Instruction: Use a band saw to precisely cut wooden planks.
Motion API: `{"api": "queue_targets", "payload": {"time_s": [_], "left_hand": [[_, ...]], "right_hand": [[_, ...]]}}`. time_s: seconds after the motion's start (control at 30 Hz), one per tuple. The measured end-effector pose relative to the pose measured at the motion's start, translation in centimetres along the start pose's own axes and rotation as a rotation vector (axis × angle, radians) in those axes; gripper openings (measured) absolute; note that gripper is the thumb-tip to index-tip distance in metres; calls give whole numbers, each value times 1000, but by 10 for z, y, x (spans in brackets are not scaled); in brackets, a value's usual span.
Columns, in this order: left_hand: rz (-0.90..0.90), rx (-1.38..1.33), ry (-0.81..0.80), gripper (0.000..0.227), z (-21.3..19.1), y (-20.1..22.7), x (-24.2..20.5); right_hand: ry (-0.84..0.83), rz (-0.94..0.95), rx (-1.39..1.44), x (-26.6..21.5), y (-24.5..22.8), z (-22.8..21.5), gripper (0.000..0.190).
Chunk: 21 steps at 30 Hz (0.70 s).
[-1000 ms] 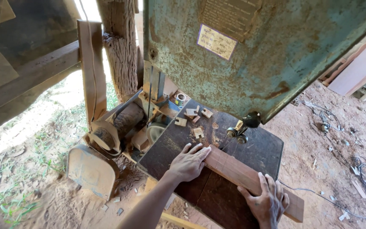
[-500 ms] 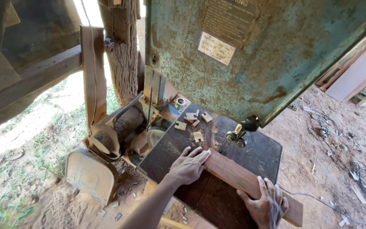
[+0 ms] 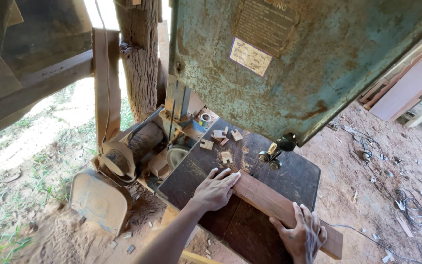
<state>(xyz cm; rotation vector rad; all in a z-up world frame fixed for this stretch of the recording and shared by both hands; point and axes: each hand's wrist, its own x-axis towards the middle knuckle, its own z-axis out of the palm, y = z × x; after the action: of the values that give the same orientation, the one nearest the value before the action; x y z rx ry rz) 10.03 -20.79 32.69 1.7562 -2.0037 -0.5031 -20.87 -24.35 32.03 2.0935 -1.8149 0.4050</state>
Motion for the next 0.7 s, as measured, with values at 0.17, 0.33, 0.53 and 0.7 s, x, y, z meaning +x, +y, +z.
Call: {"api": "queue_targets", "payload": {"time_s": [0.17, 0.33, 0.53, 0.7], "left_hand": [[-4, 2, -15, 62, -13, 8, -3], [-10, -5, -12, 62, -2, 2, 1], [-22, 8, -31, 63, -9, 5, -1], [-27, 5, -40, 62, -11, 8, -3]], "right_hand": [[4, -4, -5, 1, 3, 3, 96], [-9, -2, -45, 1, 1, 1, 95], [43, -42, 18, -3, 5, 11, 94], [28, -47, 0, -1, 3, 7, 95]]}}
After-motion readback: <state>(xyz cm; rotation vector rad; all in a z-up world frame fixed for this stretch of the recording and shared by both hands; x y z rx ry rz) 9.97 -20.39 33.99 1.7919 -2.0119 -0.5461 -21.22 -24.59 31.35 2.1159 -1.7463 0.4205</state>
